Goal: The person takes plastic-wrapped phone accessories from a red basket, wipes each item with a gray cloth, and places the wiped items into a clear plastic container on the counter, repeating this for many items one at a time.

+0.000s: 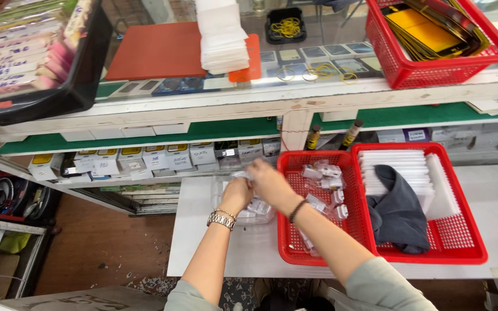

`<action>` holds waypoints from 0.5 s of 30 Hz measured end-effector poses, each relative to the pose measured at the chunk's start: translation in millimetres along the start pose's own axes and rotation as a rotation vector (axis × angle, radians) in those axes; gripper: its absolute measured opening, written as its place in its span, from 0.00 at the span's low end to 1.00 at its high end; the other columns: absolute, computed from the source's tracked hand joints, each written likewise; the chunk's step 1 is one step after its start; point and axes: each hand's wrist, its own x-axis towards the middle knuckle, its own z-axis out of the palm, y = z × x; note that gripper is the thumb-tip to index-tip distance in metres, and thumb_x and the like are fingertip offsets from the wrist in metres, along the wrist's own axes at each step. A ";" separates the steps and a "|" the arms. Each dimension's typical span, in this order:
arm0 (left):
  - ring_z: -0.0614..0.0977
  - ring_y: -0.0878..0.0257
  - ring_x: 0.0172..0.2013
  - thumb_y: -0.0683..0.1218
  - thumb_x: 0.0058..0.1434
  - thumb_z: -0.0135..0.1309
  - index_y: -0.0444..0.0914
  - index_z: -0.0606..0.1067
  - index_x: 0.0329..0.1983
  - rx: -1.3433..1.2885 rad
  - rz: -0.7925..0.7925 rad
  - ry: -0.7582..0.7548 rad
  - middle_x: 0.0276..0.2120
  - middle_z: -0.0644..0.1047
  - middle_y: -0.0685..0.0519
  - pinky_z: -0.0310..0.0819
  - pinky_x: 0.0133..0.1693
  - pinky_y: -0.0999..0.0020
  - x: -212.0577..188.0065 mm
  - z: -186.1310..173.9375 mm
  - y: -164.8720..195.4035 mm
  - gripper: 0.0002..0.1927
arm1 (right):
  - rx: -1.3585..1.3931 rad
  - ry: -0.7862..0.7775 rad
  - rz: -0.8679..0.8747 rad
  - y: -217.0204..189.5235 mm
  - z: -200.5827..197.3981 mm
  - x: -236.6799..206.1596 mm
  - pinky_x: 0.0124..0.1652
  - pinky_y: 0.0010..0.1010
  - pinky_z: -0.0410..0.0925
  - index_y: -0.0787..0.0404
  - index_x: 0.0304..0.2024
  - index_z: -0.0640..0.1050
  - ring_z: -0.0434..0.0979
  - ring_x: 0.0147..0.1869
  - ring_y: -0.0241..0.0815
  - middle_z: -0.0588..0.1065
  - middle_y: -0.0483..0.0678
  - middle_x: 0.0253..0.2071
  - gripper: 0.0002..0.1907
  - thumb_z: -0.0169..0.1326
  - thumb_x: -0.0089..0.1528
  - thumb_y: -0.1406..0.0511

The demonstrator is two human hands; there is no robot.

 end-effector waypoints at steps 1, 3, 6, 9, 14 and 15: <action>0.82 0.42 0.42 0.46 0.63 0.55 0.36 0.81 0.36 0.015 0.000 0.078 0.37 0.81 0.38 0.77 0.46 0.49 -5.4 -4.3 9.8 0.09 | 0.182 0.094 0.015 8.3 -10.5 -5.2 0.49 0.46 0.73 0.62 0.47 0.77 0.78 0.53 0.58 0.76 0.58 0.48 0.14 0.55 0.60 0.64; 0.83 0.44 0.39 0.46 0.64 0.54 0.36 0.81 0.36 -0.089 0.082 0.245 0.36 0.81 0.40 0.77 0.43 0.52 -9.5 -17.5 36.4 0.09 | -0.081 0.155 0.262 46.3 -42.4 -23.1 0.48 0.48 0.72 0.63 0.45 0.76 0.78 0.50 0.60 0.77 0.58 0.47 0.11 0.53 0.62 0.64; 0.84 0.49 0.35 0.44 0.63 0.53 0.35 0.79 0.38 -0.370 0.259 0.347 0.34 0.82 0.43 0.77 0.39 0.56 -22.8 -15.9 86.4 0.08 | -0.402 -0.103 0.551 106.3 -66.0 -67.9 0.45 0.48 0.74 0.63 0.47 0.76 0.80 0.50 0.59 0.76 0.61 0.48 0.14 0.52 0.61 0.65; 0.85 0.52 0.36 0.45 0.65 0.53 0.37 0.80 0.42 -0.451 0.327 0.143 0.35 0.83 0.44 0.78 0.40 0.60 -28.2 10.2 124.4 0.09 | -0.414 -0.284 0.679 140.5 -57.7 -98.6 0.48 0.46 0.74 0.62 0.42 0.80 0.81 0.51 0.59 0.79 0.60 0.45 0.11 0.53 0.61 0.63; 0.80 0.44 0.48 0.43 0.55 0.63 0.30 0.72 0.58 -0.381 0.633 0.053 0.49 0.79 0.36 0.74 0.48 0.56 -28.4 77.1 129.6 0.28 | -0.123 -0.159 0.605 147.4 -74.4 -116.4 0.47 0.45 0.75 0.62 0.44 0.81 0.83 0.46 0.58 0.81 0.59 0.39 0.14 0.57 0.58 0.62; 0.80 0.44 0.49 0.44 0.54 0.65 0.30 0.68 0.60 -0.399 0.596 0.012 0.50 0.77 0.35 0.73 0.48 0.56 -26.5 91.5 132.3 0.32 | 0.006 -0.157 0.571 146.5 -84.8 -115.4 0.46 0.43 0.75 0.61 0.44 0.82 0.84 0.45 0.55 0.82 0.58 0.39 0.15 0.59 0.57 0.61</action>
